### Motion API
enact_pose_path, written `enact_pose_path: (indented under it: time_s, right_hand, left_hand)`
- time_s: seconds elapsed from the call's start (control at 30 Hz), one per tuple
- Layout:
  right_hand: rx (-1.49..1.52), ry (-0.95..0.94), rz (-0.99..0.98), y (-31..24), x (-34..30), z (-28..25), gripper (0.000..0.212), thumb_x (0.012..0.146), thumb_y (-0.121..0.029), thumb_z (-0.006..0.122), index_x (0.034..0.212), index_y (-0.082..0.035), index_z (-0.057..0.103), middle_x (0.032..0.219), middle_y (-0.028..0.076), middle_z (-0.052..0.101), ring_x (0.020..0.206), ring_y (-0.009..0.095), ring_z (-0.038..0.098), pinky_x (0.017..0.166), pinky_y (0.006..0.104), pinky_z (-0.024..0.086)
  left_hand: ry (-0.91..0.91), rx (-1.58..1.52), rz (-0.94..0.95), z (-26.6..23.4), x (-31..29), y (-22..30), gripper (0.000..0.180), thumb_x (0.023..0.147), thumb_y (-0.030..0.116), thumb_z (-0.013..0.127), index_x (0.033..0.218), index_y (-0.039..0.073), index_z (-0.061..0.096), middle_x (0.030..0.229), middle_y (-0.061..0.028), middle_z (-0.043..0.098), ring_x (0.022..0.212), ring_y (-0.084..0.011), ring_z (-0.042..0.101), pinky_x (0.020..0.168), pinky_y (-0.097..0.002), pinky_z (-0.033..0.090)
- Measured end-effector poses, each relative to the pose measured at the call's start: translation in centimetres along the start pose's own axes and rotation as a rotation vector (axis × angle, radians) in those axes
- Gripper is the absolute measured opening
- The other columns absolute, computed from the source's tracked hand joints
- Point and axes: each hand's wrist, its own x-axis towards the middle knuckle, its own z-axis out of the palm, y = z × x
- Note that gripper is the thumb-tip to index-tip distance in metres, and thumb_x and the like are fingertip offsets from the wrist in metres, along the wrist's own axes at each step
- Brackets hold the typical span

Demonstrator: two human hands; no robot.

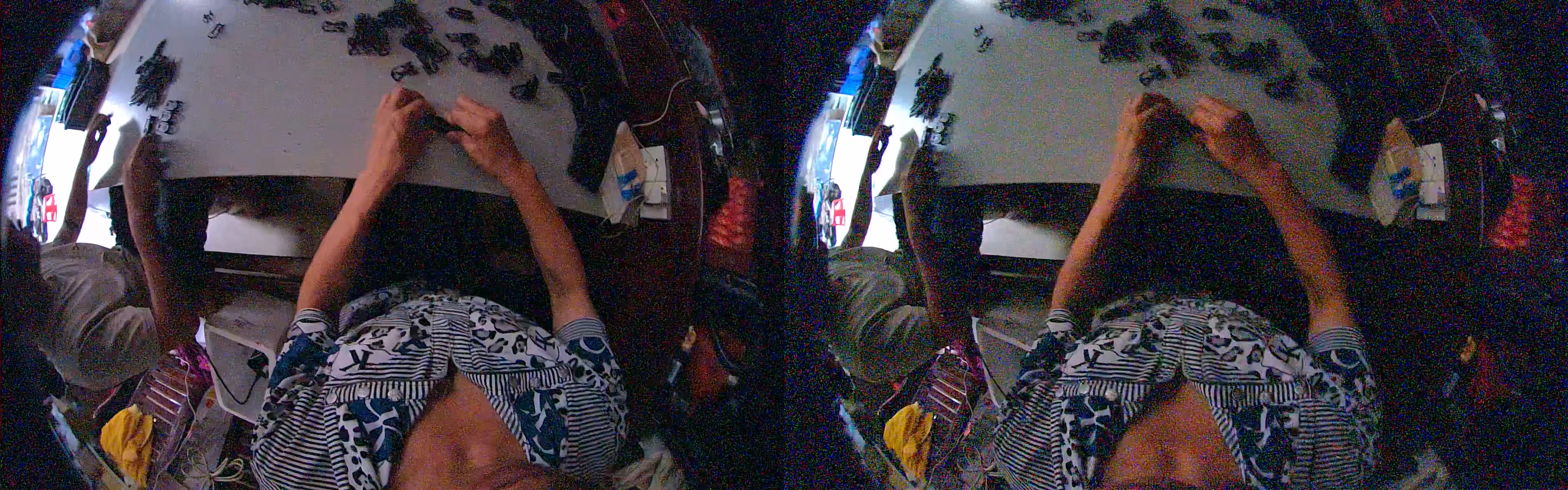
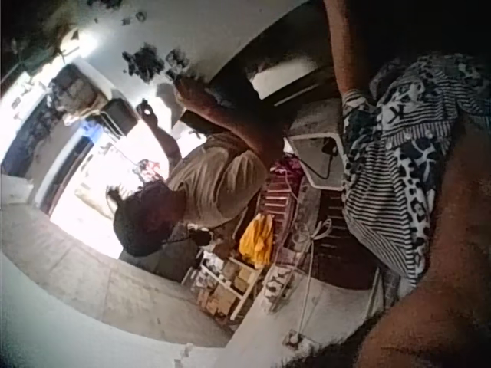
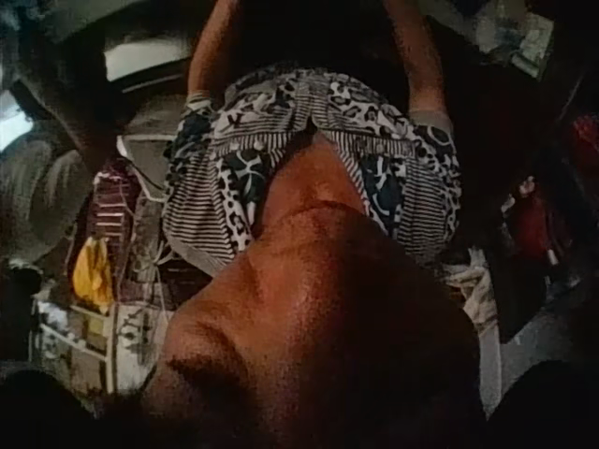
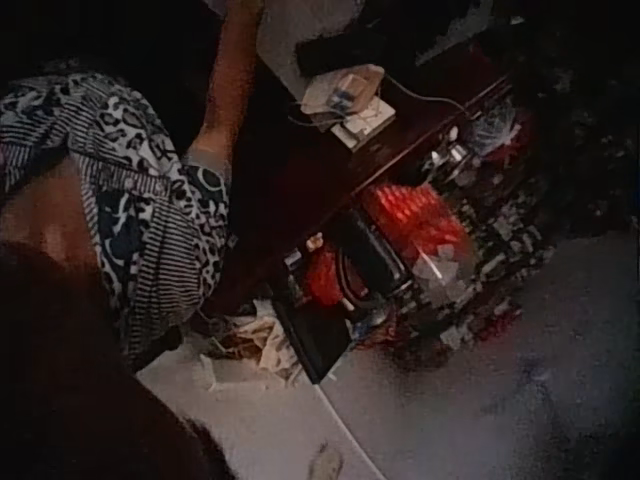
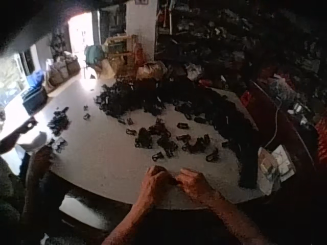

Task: The person assembles small plastic parts by hand, fitting pieces together and placing the assembled units on the table.

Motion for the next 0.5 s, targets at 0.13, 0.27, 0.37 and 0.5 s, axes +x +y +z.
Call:
enact_pose_path:
  time_s: [0.13,0.27,0.37,0.5]
  right_hand:
    - [-0.002,-0.24,0.232,1.1,0.0,-0.4,0.028,0.062,-0.005,0.068,0.088,0.0,0.06,0.091,0.015,0.056,0.087,0.034,0.056,0.074,0.0402,0.046]
    - [0.032,-0.023,-0.078,2.4,-0.4,0.7,0.028,0.063,-0.004,0.066,0.09,0.0,0.06,0.092,0.016,0.056,0.088,0.035,0.056,0.075,0.04,0.047]
    - [0.075,0.035,0.061,0.7,-0.3,1.4,0.029,0.063,-0.003,0.065,0.092,-0.001,0.06,0.095,0.017,0.057,0.09,0.035,0.057,0.076,0.0388,0.047]
    - [0.03,0.018,0.131,-1.3,1.2,3.5,0.031,0.068,-0.002,0.063,0.098,-0.002,0.059,0.094,0.016,0.056,0.09,0.034,0.056,0.077,0.0378,0.047]
  left_hand:
    - [0.177,-0.158,0.0,1.4,-0.7,0.5,0.027,0.06,0.004,0.07,0.085,0.003,0.062,0.093,-0.0141,0.056,0.091,-0.0327,0.051,0.076,-0.0379,0.043]
    - [0.008,-0.181,-0.082,0.6,-0.9,-3.6,0.026,0.061,0.003,0.067,0.087,0.003,0.061,0.094,-0.0144,0.056,0.093,-0.0329,0.051,0.078,-0.0374,0.043]
    - [0.046,-0.075,0.027,0.7,-0.5,1.0,0.025,0.062,0.001,0.065,0.086,0.003,0.06,0.093,-0.0144,0.055,0.092,-0.0335,0.05,0.077,-0.038,0.043]
    - [0.019,-0.309,-0.24,-1.1,-0.7,-2.2,0.025,0.064,-0.003,0.062,0.088,0.003,0.06,0.093,-0.0145,0.056,0.091,-0.0335,0.051,0.078,-0.0375,0.044]
